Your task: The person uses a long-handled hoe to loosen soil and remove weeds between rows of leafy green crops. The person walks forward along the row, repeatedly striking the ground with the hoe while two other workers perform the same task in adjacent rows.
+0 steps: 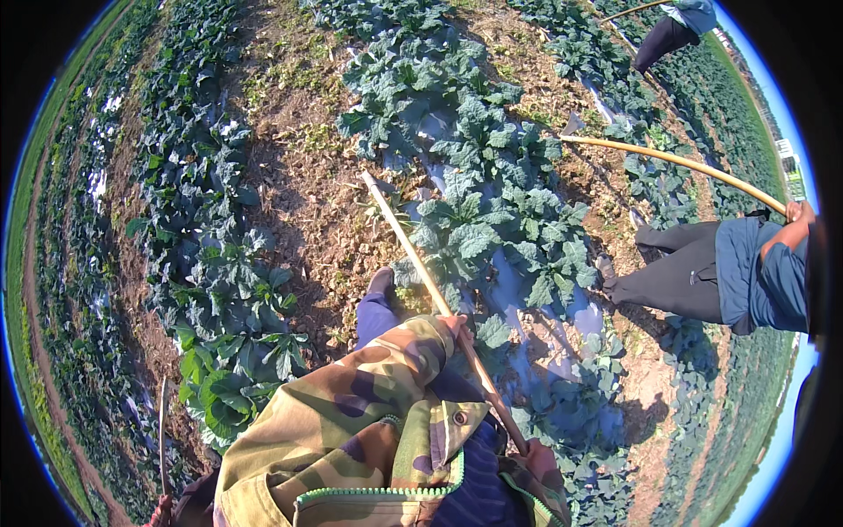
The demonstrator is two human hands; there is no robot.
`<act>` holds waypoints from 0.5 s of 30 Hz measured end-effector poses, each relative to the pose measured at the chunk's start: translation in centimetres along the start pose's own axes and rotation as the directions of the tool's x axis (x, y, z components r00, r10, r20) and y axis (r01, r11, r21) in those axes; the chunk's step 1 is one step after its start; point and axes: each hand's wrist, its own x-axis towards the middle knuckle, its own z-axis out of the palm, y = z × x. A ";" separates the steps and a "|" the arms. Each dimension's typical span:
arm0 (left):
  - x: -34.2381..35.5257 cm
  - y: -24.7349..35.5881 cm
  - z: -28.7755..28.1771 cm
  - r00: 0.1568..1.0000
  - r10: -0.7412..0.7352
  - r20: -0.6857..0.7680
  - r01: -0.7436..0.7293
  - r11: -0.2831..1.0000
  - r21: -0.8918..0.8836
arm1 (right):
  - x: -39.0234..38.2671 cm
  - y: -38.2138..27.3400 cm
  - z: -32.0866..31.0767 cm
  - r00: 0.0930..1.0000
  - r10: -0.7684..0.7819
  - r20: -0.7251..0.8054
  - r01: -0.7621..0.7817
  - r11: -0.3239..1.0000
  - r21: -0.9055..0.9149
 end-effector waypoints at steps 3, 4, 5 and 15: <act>0.6 1.9 1.9 0.995 -0.086 0.047 0.091 0.989 -0.118 | 0.6 -2.0 -1.8 0.996 -0.072 -0.055 0.078 0.992 0.099; 0.7 2.2 2.4 0.994 -0.082 0.066 0.089 0.990 -0.109 | 0.8 -2.7 -2.2 0.993 -0.086 -0.086 0.097 0.986 0.136; 0.8 2.5 2.7 0.994 -0.076 0.075 0.083 0.992 -0.099 | 0.9 -3.3 -2.5 0.989 -0.099 -0.113 0.117 0.978 0.172; 2.1 7.0 5.0 0.980 -0.077 0.182 0.118 0.967 -0.228 | 3.2 -10.5 -5.8 0.908 -0.185 -0.376 0.139 0.979 -0.147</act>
